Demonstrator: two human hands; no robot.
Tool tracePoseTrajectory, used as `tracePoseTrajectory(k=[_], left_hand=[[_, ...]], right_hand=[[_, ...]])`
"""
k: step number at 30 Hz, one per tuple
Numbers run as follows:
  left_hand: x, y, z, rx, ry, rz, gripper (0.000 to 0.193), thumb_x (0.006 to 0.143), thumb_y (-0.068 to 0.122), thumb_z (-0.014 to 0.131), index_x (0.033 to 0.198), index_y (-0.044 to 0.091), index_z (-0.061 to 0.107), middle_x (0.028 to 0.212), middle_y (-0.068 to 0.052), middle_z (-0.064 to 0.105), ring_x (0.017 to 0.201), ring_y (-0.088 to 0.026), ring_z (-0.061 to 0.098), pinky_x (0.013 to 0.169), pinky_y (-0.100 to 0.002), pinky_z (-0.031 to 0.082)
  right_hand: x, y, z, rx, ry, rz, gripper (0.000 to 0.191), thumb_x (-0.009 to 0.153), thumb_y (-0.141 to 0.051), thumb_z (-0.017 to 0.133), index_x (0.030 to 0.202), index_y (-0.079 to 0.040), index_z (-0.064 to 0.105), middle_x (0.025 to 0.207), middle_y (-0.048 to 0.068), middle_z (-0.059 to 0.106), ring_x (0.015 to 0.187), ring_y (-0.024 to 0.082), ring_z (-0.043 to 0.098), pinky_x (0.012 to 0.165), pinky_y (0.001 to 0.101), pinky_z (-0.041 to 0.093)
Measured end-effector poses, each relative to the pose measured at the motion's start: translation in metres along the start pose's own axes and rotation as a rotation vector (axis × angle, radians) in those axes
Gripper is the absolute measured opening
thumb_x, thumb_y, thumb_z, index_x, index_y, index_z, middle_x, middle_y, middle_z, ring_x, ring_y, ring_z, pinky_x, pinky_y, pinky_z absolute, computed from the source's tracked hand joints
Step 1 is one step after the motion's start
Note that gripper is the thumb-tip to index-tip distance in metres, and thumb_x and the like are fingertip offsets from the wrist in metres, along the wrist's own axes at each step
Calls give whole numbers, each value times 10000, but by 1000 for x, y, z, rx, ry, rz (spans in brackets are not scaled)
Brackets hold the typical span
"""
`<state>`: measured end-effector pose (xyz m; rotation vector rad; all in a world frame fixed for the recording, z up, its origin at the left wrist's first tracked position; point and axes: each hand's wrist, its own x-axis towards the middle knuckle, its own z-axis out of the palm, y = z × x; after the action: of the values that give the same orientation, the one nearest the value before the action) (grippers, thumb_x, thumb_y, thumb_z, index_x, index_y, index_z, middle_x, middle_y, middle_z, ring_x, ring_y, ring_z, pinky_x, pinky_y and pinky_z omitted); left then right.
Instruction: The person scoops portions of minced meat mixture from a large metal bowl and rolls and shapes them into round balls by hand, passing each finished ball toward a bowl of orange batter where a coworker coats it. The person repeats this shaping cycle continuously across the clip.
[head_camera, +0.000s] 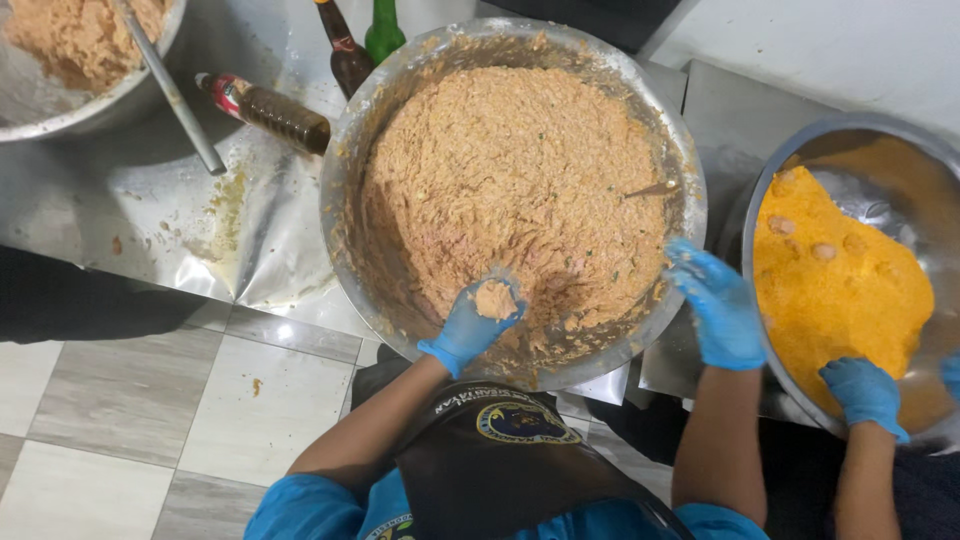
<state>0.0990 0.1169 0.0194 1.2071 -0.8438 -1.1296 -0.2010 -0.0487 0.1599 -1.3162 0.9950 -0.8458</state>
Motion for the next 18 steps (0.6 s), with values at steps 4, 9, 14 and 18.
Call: tracePoseTrajectory(k=[4, 9, 14, 18], left_hand=[[4, -7, -8, -44, -56, -85, 373, 851, 129, 811, 1183, 15, 683, 1075, -38, 761, 943, -113, 701, 864, -289, 570], [16, -16, -8, 350, -198, -25, 229, 920, 141, 765, 1110, 21, 720, 1058, -81, 764, 952, -162, 712, 878, -330, 559], [33, -27, 10, 41, -400, -390, 256, 840, 99, 792, 1075, 47, 705, 949, -65, 720, 804, -164, 669, 656, -331, 533], [38, -22, 31, -274, -454, -780, 196, 860, 91, 786, 1031, 56, 695, 850, -49, 688, 647, -128, 604, 484, -274, 454]], right_hand=[[9, 19, 56, 7, -212, 11, 305, 975, -32, 639, 1265, 62, 615, 1481, 211, 590, 1353, 307, 594, 1118, 428, 508], [11, 62, 119, 241, -474, 94, 474, 1018, -354, 592, 1340, -6, 606, 1483, 187, 569, 1358, 329, 585, 1108, 478, 513], [26, 113, 162, 523, -469, 519, 827, 1008, -673, 352, 1354, 33, 608, 1363, 188, 651, 1240, 290, 641, 1069, 442, 515], [34, 144, 160, 894, -457, 750, 846, 1024, -691, 363, 1378, 47, 579, 1260, 203, 697, 1127, 313, 656, 1010, 428, 521]])
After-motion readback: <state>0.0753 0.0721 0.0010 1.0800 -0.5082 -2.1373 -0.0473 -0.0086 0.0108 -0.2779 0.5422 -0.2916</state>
